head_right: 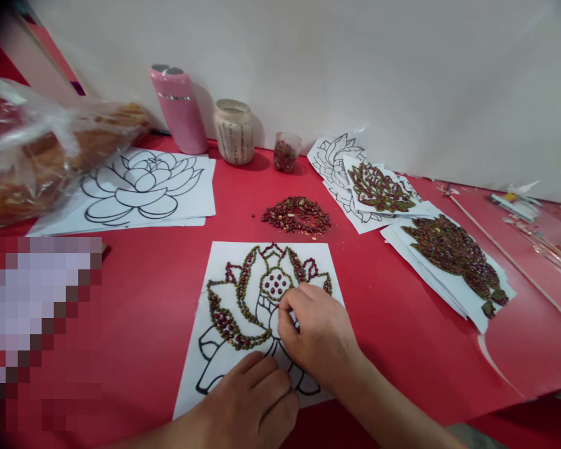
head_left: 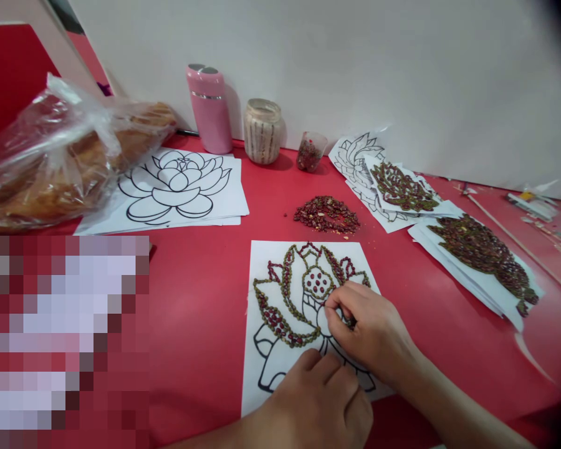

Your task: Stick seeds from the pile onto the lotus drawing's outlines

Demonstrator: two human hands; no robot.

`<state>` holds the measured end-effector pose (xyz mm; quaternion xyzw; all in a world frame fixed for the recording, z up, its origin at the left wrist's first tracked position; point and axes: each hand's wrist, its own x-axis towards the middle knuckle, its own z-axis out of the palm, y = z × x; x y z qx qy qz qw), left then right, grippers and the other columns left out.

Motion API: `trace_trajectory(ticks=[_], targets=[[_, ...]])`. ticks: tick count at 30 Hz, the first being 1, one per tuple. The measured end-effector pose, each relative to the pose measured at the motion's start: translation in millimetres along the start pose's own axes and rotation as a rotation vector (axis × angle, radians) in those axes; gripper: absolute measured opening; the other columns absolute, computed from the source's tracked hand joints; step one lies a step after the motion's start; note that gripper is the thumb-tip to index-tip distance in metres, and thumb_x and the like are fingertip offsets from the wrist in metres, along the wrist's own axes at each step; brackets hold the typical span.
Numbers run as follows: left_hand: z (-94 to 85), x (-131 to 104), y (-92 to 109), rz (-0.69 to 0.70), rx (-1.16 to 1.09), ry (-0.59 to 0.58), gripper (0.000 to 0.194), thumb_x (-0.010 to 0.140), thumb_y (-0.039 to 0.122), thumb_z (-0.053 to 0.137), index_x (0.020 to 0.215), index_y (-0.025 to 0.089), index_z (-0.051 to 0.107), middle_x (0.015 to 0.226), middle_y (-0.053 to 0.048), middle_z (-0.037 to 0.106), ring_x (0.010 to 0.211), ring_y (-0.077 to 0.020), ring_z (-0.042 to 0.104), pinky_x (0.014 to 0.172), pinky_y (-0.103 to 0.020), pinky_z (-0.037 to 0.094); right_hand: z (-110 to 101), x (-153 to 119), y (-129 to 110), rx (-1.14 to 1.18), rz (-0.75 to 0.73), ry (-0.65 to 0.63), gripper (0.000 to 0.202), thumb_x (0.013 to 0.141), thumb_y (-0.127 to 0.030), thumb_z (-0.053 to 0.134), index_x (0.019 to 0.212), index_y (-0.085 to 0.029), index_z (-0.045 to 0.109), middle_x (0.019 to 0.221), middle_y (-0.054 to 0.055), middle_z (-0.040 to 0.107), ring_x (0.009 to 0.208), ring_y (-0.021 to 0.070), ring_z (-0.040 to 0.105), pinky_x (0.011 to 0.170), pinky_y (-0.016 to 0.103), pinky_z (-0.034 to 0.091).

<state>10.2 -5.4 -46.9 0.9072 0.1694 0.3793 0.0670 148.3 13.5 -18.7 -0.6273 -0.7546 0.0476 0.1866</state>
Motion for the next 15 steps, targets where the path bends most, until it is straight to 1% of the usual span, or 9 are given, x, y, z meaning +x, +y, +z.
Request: trace_trajectory(ticks=[2,5,8,12,14,15], targets=[[-0.5,1,0,-0.005,0.005,0.012,0.028,0.079,0.002,0.034,0.058,0.015,0.046,0.053,0.000,0.043,0.048,-0.0128,0.037,0.048,-0.027,0.024,-1,0,1,0.030,0.008,-0.010,0.013,0.078,-0.016,0.046,0.067,-0.019,0.052,0.062,-0.001,0.048,0.059,0.0115,0.043,0.055,0.024,0.032],[0.7,1,0,-0.014,0.018,0.023,0.029,0.079,0.001,0.034,0.056,0.015,0.045,0.052,0.000,0.042,0.048,-0.0127,0.036,0.048,-0.027,0.024,-5,-2,4,0.143,0.054,-0.022,0.005,0.077,-0.018,0.050,0.075,-0.020,0.054,0.064,-0.002,0.048,0.060,0.0110,0.045,0.056,0.022,0.035],[2.2,0,0,-0.012,0.024,0.024,0.028,0.079,0.003,0.035,0.057,0.015,0.046,0.052,0.000,0.042,0.048,-0.0130,0.036,0.048,-0.026,0.024,-11,-4,8,0.236,0.106,0.021,0.005,0.079,-0.020,0.050,0.080,-0.021,0.054,0.065,-0.002,0.049,0.059,0.0101,0.045,0.055,0.021,0.038],[0.2,2,0,-0.012,0.020,0.012,0.027,0.080,0.003,0.035,0.058,0.015,0.046,0.053,0.000,0.042,0.048,-0.0125,0.036,0.048,-0.026,0.025,-15,-4,12,0.252,0.166,0.049,0.005,0.081,-0.022,0.049,0.083,-0.021,0.054,0.067,-0.002,0.051,0.059,0.0101,0.047,0.055,0.021,0.040],[-2.0,3,0,-0.018,0.002,-0.003,0.027,0.079,0.001,0.035,0.059,0.015,0.047,0.053,0.000,0.042,0.049,-0.0120,0.037,0.047,-0.025,0.026,-16,-3,13,0.261,0.179,0.056,0.006,0.081,-0.023,0.049,0.085,-0.022,0.054,0.068,-0.002,0.051,0.059,0.0100,0.047,0.055,0.021,0.041],[-3.1,3,0,-0.018,-0.018,0.015,0.028,0.078,0.000,0.034,0.059,0.015,0.046,0.053,0.001,0.042,0.048,-0.0116,0.037,0.047,-0.025,0.026,-16,-3,14,0.269,0.178,0.066,0.006,0.081,-0.024,0.049,0.085,-0.022,0.054,0.068,-0.002,0.051,0.058,0.0099,0.047,0.055,0.021,0.041]])
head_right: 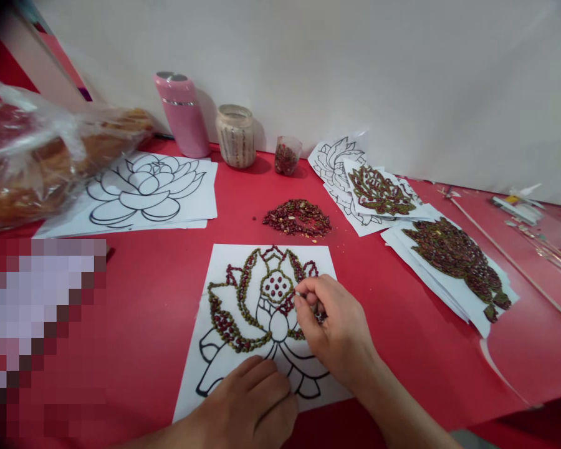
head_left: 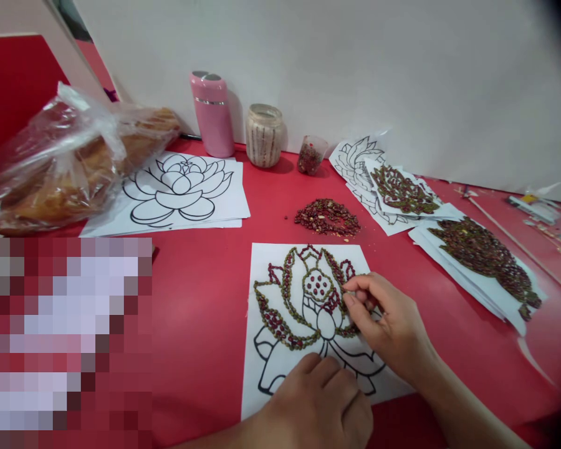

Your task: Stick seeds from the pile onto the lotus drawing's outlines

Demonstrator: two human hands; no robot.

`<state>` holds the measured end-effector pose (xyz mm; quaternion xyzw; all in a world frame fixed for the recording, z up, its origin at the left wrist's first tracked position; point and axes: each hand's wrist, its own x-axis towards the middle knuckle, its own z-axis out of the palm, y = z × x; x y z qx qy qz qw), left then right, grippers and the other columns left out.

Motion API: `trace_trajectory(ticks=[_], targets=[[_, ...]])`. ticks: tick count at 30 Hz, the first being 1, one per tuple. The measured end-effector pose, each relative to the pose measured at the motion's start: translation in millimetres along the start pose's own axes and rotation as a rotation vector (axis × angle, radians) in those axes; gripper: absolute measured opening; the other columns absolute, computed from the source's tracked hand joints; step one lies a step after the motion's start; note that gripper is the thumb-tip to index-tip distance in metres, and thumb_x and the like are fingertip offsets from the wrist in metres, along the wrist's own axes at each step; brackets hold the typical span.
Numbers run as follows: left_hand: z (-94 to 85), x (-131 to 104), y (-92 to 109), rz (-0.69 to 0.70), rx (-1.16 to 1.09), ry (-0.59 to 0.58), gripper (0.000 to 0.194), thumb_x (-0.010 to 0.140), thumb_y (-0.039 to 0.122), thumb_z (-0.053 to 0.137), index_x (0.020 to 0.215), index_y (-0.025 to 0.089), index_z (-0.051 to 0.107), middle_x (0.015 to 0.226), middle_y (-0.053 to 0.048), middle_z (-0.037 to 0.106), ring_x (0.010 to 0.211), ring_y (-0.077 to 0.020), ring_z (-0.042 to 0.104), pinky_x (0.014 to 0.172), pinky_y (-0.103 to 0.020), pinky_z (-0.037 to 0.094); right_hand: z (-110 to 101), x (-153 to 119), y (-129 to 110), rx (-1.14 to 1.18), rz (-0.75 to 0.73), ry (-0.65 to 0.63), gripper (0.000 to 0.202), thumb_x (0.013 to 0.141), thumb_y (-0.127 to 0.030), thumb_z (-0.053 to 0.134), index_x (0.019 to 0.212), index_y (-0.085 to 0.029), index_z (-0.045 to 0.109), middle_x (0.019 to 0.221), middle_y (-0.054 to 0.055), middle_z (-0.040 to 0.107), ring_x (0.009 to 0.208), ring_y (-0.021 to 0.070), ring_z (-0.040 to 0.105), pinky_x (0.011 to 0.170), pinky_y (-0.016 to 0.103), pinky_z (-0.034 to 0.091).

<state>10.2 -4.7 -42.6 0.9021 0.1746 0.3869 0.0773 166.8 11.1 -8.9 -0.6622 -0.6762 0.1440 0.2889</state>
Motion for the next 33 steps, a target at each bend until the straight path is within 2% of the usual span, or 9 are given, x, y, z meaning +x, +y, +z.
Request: trace_trajectory(ticks=[4,6,8,10,13,21,27,30,33], targets=[[-7.7,3,-1,-0.098,-0.293,0.105,0.027,0.082,0.004,0.031,0.061,0.017,0.043,0.055,0.002,0.042,0.047,-0.0092,0.035,0.044,-0.022,0.029,-3,-2,0,0.087,-0.089,0.072,0.008,0.081,-0.019,0.049,0.088,-0.022,0.052,0.069,-0.002,0.049,0.059,0.0099,0.047,0.054,0.021,0.041],[-16.5,9,-3,-0.343,-0.555,0.077,0.022,0.084,0.012,0.035,0.066,0.017,0.046,0.058,0.002,0.044,0.048,-0.0071,0.037,0.042,-0.018,0.030,-6,-5,-2,0.154,-0.216,0.114,0.013,0.080,-0.014,0.049,0.090,-0.022,0.052,0.073,0.000,0.050,0.064,0.0111,0.049,0.058,0.023,0.043],[-28.4,17,-8,-0.687,-0.754,0.025,0.013,0.081,0.018,0.043,0.071,0.017,0.051,0.060,0.002,0.045,0.051,-0.0073,0.039,0.045,-0.018,0.033,-9,-7,-6,0.207,-0.389,0.114,0.022,0.077,-0.009,0.051,0.095,-0.022,0.052,0.078,0.002,0.053,0.072,0.0134,0.052,0.063,0.026,0.045],[-40.6,27,-14,-0.940,-1.002,-0.004,0.018,0.080,0.027,0.049,0.065,0.017,0.049,0.051,0.006,0.034,0.045,-0.0059,0.029,0.039,-0.017,0.025,-11,-7,-12,0.225,-0.510,0.069,0.028,0.075,-0.008,0.054,0.100,-0.022,0.053,0.082,0.004,0.055,0.075,0.0146,0.053,0.066,0.028,0.047],[-54.2,40,-24,-1.134,-1.240,-0.010,0.020,0.076,0.033,0.056,0.069,0.015,0.053,0.054,0.005,0.041,0.048,-0.0056,0.031,0.043,-0.017,0.026,-14,0,-21,0.211,-0.541,0.025,0.030,0.076,-0.010,0.056,0.103,-0.022,0.056,0.083,0.004,0.057,0.073,0.0138,0.054,0.063,0.027,0.048],[-67.3,56,-44,-1.203,-1.403,0.153,0.018,0.070,0.029,0.067,0.071,0.013,0.061,0.062,0.000,0.054,0.052,-0.0062,0.045,0.051,-0.020,0.037,-13,31,-39,0.291,-0.440,0.173,0.012,0.078,-0.022,0.059,0.088,-0.025,0.066,0.077,0.002,0.062,0.072,0.0138,0.059,0.063,0.027,0.050],[-75.0,59,-48,-1.171,-1.395,0.220,0.014,0.075,0.026,0.062,0.077,0.012,0.065,0.068,-0.002,0.059,0.057,-0.0064,0.049,0.055,-0.019,0.041,-9,40,-45,0.233,-0.435,0.210,0.012,0.081,-0.018,0.055,0.086,-0.023,0.063,0.080,0.001,0.062,0.075,0.0133,0.057,0.067,0.028,0.048],[-75.9,54,-44,-1.121,-1.234,0.181,0.017,0.080,0.027,0.055,0.083,0.013,0.065,0.070,-0.003,0.061,0.055,-0.0068,0.049,0.052,-0.019,0.041,-9,39,-41,0.209,-0.407,0.234,0.011,0.081,-0.017,0.052,0.087,-0.021,0.061,0.082,0.002,0.060,0.077,0.0134,0.056,0.067,0.027,0.047],[-66.8,42,-31,-0.829,-0.781,0.046,0.018,0.084,0.022,0.048,0.076,0.015,0.063,0.060,0.000,0.057,0.053,-0.0084,0.049,0.048,-0.019,0.040,-10,34,-31,0.185,-0.329,0.160,0.010,0.083,-0.020,0.049,0.087,-0.021,0.059,0.082,0.003,0.059,0.075,0.0136,0.055,0.064,0.026,0.045]])
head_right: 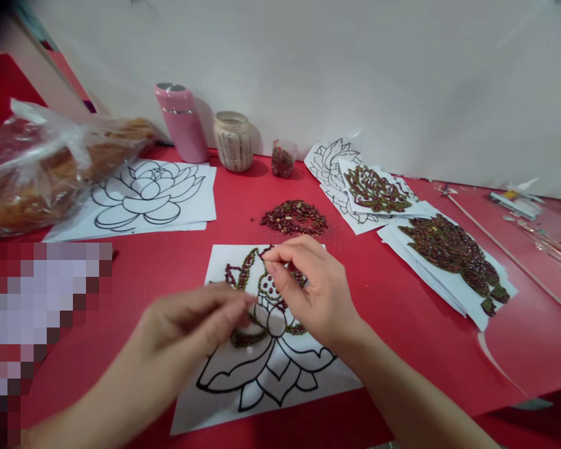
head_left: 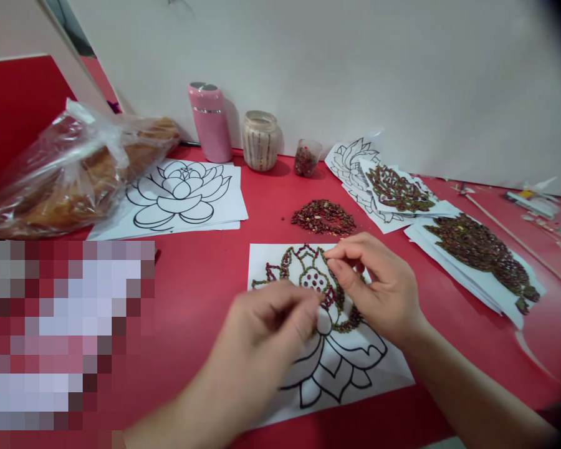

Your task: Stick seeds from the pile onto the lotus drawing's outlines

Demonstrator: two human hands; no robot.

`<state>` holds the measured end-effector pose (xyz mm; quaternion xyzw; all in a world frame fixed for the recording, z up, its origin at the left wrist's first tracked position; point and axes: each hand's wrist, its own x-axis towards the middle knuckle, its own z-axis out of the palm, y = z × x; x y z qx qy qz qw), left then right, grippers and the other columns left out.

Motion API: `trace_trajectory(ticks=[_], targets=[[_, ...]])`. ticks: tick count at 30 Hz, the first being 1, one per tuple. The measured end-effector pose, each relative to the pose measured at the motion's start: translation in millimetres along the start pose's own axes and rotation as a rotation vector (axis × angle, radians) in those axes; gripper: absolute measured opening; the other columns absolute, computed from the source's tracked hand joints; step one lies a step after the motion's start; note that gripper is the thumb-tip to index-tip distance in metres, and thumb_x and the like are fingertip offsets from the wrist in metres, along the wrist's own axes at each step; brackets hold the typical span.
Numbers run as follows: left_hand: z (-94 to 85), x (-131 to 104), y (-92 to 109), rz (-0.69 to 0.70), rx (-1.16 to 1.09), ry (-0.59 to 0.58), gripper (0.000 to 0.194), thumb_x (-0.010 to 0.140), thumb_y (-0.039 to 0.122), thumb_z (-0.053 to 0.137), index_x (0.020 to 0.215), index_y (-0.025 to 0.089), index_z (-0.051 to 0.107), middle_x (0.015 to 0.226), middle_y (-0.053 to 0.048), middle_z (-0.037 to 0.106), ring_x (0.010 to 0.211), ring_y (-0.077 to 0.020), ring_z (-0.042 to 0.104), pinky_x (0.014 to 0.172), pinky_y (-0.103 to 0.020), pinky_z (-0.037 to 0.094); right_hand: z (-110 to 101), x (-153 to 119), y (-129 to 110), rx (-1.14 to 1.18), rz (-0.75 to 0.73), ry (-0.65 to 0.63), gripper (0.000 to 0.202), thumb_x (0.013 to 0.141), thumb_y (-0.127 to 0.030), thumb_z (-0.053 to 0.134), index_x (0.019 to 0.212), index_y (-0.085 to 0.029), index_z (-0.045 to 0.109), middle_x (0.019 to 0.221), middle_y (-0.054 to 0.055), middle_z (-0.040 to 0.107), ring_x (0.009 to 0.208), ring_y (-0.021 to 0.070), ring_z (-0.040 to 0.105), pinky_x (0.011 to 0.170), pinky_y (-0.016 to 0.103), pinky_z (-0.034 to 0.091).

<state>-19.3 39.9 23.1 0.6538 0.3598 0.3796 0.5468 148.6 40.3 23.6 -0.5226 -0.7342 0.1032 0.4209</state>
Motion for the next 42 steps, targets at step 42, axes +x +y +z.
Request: trace_trajectory(ticks=[42], targets=[[46.1,-42,-68,0.839,0.953,-0.014,0.011,0.070,0.007,0.051,0.064,0.017,0.054,0.053,0.002,0.045,0.049,-0.0136,0.040,0.047,-0.029,0.025,16,-29,21,-0.245,0.045,-0.349,0.008,0.071,-0.014,0.055,0.069,-0.021,0.059,0.106,0.004,0.046,0.096,0.0193,0.044,0.079,0.033,0.041]])
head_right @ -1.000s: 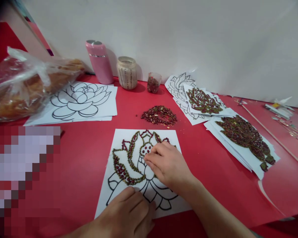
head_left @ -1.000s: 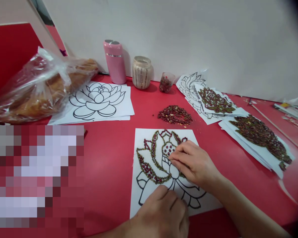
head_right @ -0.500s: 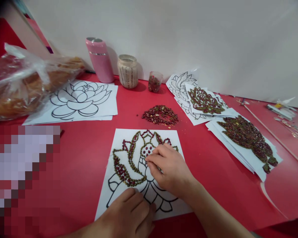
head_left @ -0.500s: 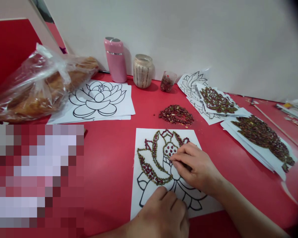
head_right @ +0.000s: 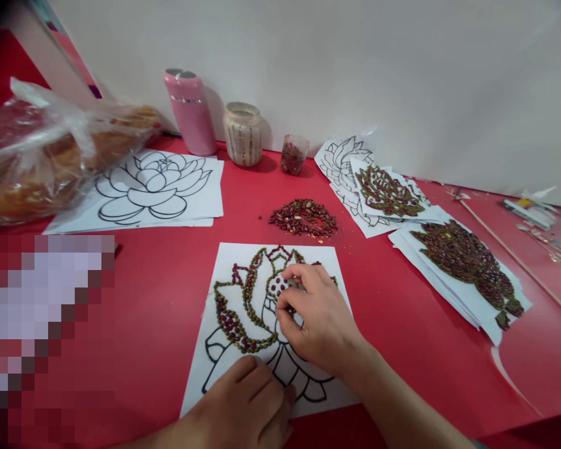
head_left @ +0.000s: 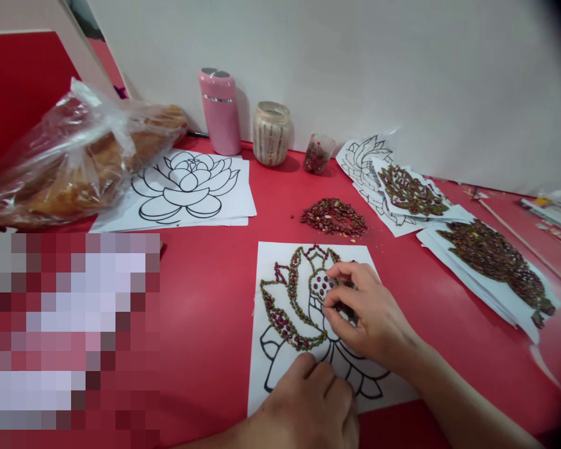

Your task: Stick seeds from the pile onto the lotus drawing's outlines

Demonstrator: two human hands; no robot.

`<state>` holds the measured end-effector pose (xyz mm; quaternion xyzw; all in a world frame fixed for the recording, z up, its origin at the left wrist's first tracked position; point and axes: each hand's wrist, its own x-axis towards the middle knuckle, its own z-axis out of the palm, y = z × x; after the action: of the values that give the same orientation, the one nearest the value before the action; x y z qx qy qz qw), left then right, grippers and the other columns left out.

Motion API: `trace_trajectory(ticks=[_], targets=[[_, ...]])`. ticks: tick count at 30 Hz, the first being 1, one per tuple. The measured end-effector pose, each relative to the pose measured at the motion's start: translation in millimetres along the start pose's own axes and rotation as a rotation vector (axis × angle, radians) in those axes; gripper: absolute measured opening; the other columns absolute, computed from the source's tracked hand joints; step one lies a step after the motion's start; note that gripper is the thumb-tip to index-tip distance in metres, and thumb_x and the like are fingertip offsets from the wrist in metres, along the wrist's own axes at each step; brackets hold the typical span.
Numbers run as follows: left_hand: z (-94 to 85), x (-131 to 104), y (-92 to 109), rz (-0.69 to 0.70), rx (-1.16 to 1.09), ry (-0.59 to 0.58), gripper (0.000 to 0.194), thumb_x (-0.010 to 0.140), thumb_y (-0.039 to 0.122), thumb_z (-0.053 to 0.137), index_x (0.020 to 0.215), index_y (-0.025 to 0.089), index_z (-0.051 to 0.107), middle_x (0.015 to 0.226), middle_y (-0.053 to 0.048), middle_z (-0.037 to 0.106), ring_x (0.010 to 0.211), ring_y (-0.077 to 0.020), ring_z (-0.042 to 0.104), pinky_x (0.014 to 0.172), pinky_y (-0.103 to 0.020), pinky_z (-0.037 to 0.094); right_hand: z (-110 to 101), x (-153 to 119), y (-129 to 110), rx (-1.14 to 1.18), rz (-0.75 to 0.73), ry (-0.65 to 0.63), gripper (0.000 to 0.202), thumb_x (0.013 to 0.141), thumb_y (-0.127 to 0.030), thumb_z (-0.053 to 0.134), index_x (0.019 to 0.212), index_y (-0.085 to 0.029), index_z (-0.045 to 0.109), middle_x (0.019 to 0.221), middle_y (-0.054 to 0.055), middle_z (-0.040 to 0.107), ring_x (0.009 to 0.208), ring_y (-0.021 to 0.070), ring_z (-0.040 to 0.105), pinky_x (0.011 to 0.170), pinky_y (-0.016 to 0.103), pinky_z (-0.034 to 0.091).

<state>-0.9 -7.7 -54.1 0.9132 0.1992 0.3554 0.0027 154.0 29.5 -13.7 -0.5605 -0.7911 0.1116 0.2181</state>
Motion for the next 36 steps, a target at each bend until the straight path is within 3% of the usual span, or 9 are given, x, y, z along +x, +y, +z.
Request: trace_trajectory(ticks=[16,25,36], targets=[[2.9,1,1,-0.008,0.012,0.047,0.014,0.072,0.007,0.050,0.061,0.017,0.052,0.052,0.002,0.043,0.048,-0.0131,0.038,0.047,-0.030,0.022,11,2,-6,-0.029,0.061,0.065,0.007,0.068,-0.010,0.052,0.066,-0.017,0.052,0.102,0.007,0.047,0.094,0.0213,0.046,0.079,0.036,0.040],[2.3,0,0,-0.022,0.003,0.040,0.017,0.072,0.007,0.050,0.059,0.017,0.050,0.052,0.002,0.043,0.049,-0.0126,0.037,0.048,-0.029,0.023,-6,3,3,0.209,0.203,0.121,0.004,0.077,-0.018,0.050,0.078,-0.021,0.053,0.104,0.008,0.045,0.095,0.0198,0.050,0.075,0.032,0.044],[3.0,0,-2,0.003,0.007,0.031,0.016,0.074,0.007,0.048,0.061,0.017,0.050,0.053,0.002,0.042,0.049,-0.0123,0.038,0.047,-0.029,0.023,4,6,3,0.108,0.132,0.084,0.013,0.069,-0.016,0.056,0.080,-0.020,0.051,0.108,0.009,0.044,0.104,0.0234,0.044,0.084,0.038,0.040]])
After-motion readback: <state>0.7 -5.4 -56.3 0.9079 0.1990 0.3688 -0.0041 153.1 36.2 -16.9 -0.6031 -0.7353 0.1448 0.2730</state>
